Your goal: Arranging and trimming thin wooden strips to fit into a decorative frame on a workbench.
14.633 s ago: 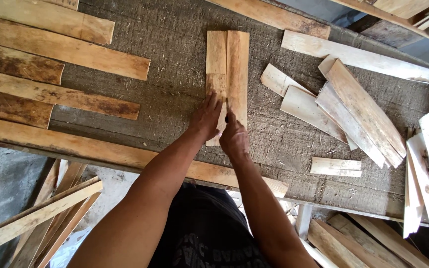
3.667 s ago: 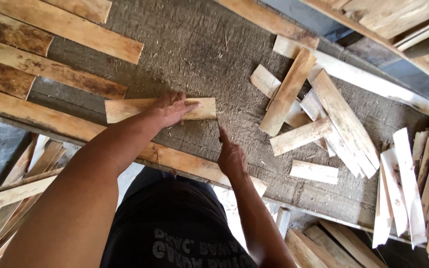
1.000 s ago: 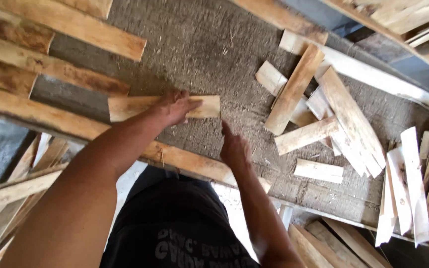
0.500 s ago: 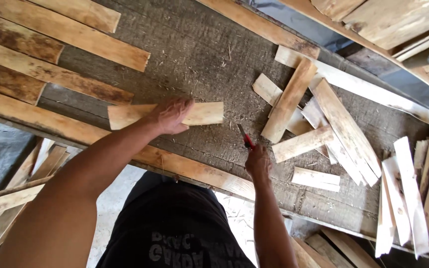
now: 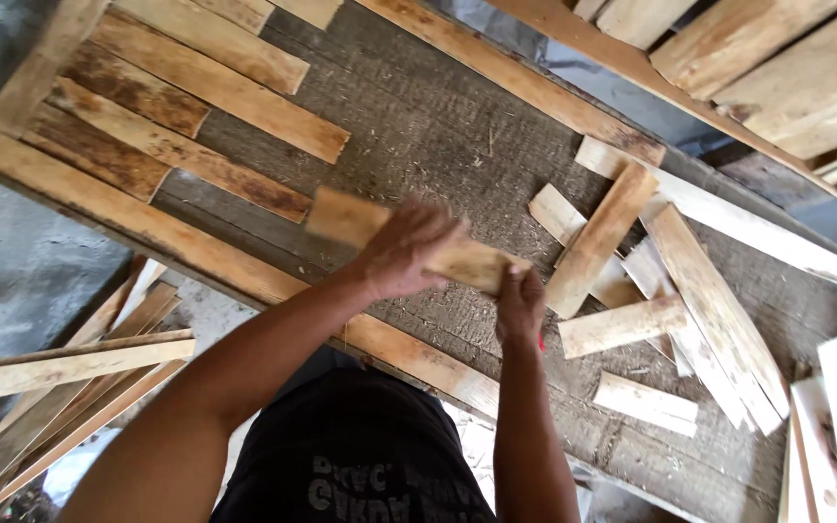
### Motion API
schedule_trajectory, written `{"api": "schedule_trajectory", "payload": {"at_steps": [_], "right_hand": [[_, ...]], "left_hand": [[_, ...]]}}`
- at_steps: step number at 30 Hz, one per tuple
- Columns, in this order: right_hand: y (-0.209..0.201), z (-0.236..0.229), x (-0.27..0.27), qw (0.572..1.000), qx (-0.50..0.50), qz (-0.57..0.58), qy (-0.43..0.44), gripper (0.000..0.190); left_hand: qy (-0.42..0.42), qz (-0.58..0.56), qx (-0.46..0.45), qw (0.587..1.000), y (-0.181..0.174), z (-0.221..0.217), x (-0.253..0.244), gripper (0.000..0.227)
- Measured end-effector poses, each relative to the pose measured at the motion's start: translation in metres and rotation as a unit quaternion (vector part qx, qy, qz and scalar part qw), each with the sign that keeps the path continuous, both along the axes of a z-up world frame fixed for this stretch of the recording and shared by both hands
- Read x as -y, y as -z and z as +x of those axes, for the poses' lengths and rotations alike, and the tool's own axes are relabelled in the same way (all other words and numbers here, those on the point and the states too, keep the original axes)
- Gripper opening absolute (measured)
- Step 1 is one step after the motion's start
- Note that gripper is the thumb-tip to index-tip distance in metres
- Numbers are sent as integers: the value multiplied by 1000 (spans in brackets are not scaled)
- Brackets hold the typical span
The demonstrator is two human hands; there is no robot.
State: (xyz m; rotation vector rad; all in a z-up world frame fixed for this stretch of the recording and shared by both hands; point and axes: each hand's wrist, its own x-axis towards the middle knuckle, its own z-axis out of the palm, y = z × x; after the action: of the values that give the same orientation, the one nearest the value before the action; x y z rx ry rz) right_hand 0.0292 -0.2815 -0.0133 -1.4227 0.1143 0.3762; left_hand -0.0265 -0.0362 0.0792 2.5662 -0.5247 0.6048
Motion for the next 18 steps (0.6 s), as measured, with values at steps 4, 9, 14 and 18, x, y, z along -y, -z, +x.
{"api": "schedule_trajectory", "payload": {"at_steps": [4, 9, 14, 18], "right_hand": [[-20, 13, 3, 999, -27, -11, 30, 21], [9, 35, 4, 998, -18, 50, 13, 22], [5, 52, -22, 997, -22, 69, 5, 20], [7, 62, -47, 983, -14, 179, -39, 17]], "left_hand": [[-181, -50, 130, 974, -19, -20, -26, 75], [-378, -418, -39, 825, 54, -23, -81, 40], [-311, -649, -125, 683, 50, -20, -126, 28], [-277, -717, -182, 613, 60, -13, -169, 26]]}}
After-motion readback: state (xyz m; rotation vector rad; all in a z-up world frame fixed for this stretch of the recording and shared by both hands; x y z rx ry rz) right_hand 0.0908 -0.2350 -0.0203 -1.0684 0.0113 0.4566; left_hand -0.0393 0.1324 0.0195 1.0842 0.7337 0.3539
